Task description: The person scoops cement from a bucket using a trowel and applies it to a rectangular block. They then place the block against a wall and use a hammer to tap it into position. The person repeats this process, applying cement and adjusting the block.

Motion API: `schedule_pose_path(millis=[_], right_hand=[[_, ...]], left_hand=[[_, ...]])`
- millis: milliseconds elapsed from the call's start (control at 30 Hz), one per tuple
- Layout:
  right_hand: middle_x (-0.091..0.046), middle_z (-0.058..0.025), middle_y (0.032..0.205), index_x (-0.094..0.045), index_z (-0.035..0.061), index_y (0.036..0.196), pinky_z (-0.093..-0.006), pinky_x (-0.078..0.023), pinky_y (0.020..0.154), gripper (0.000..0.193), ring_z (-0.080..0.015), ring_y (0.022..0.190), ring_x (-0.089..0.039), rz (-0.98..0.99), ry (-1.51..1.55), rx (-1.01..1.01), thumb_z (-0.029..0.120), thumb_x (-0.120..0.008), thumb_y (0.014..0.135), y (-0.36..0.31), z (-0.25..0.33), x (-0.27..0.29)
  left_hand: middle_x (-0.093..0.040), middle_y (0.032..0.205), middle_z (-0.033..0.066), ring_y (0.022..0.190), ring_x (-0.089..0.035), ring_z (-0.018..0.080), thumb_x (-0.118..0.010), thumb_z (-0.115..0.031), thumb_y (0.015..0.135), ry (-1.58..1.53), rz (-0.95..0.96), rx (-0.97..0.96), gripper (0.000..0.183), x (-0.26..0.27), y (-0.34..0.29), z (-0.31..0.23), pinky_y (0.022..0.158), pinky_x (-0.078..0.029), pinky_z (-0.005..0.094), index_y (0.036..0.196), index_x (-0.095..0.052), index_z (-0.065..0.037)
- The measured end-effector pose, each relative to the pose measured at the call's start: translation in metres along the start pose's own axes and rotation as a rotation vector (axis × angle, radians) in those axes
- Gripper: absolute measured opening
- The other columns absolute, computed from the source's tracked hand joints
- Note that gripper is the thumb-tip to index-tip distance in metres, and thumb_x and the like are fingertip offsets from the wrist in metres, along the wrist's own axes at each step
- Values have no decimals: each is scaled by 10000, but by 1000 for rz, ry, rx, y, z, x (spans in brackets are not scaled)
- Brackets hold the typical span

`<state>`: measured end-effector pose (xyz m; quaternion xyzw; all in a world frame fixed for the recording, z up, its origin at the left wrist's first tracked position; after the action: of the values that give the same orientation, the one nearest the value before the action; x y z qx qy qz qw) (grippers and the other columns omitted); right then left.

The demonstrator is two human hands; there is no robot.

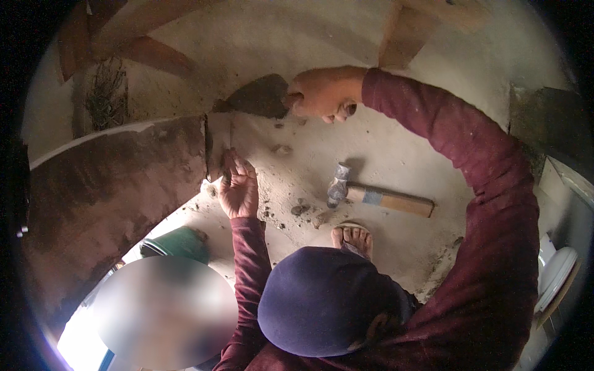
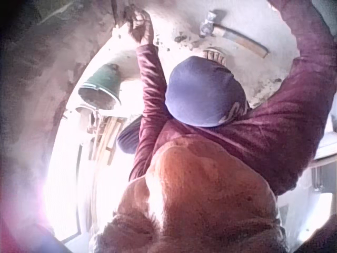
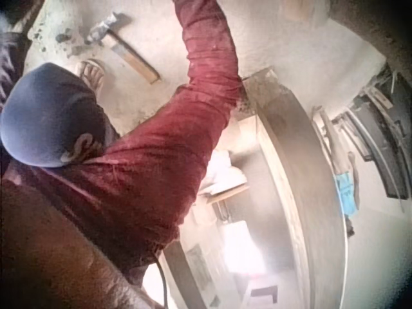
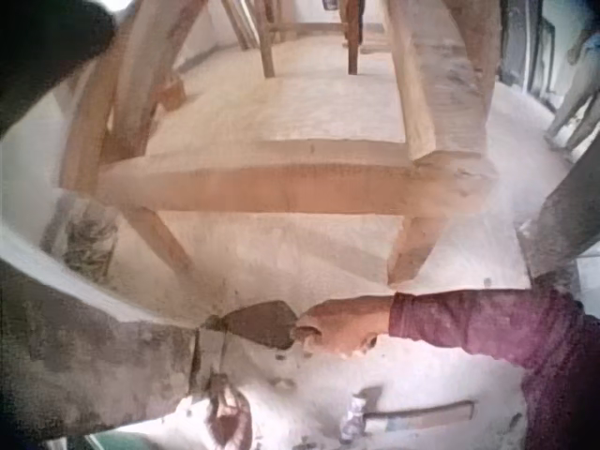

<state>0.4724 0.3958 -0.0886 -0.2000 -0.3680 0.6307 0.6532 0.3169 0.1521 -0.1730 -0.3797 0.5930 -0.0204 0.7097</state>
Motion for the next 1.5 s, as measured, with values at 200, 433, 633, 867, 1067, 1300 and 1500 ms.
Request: schedule_pose_path(millis=[200,433,633,867,1067,1300,1500], right_hand=[[-527,-86,649,-470,61,801,-310,-383,364,107,-159,433,-488,-53,-1,133,158,-481,844,4,-2,-2],[-625,-210,782,-578,-30,895,-416,-540,543,248,-291,674,-649,-136,-198,349,142,-403,857,17,-4,-4],[-488,-111,589,-421,26,699,-401,-438,527,136,-236,522,-547,-96,-60,295,73,-489,806,25,3,9],[-420,-4,514,-393,83,657,-281,-346,312,184,-92,375,-433,48,-15,351,65,-539,767,49,-1,34],[-458,-8,524,-452,86,701,-266,-373,324,140,-97,394,-465,21,-68,402,89,-570,777,48,6,42],[-481,-9,520,-504,76,745,-250,-397,335,107,-96,403,-491,96,-47,385,140,-574,795,43,23,56],[-508,3,611,-565,67,922,-227,-373,330,191,-66,426,-458,155,305,366,226,-597,821,12,10,61]], left_hand=[[-495,1350,138,1170,-516,265,-510,15,873,-5,-42,-69,442,1,-3,0,1008,-419,424,1312,-472,-27],[-513,1333,127,1205,-494,249,-531,34,844,60,-73,-37,434,-2,-2,5,1029,-389,425,1272,-505,-27],[-511,1341,93,1249,-455,247,-566,46,821,156,-52,-82,476,-1,-1,5,1034,-385,415,1284,-491,-39],[-471,1390,57,1287,-419,243,-557,55,819,174,-39,-86,501,-8,-4,7,1047,-377,427,1299,-482,-70],[-448,1412,51,1305,-400,239,-538,65,822,118,-57,-90,536,0,0,0,1060,-367,433,1334,-443,-63],[-411,1439,58,1359,-325,236,-485,84,821,66,-60,-97,585,-8,1,3,1076,-351,449,1380,-398,-67],[-483,1365,137,1280,-434,281,-501,100,793,118,-12,-118,502,-1,1,5,1064,-351,459,1283,-477,-5]])
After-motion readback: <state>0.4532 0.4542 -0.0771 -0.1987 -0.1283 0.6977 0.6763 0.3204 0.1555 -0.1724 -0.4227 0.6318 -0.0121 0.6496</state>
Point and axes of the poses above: each hand's wrist, its own y-axis towards the middle knuckle, its own x-axis out of the back of the hand, z = x × y, the point moved 4 cm from there along y, towards the middle knuckle
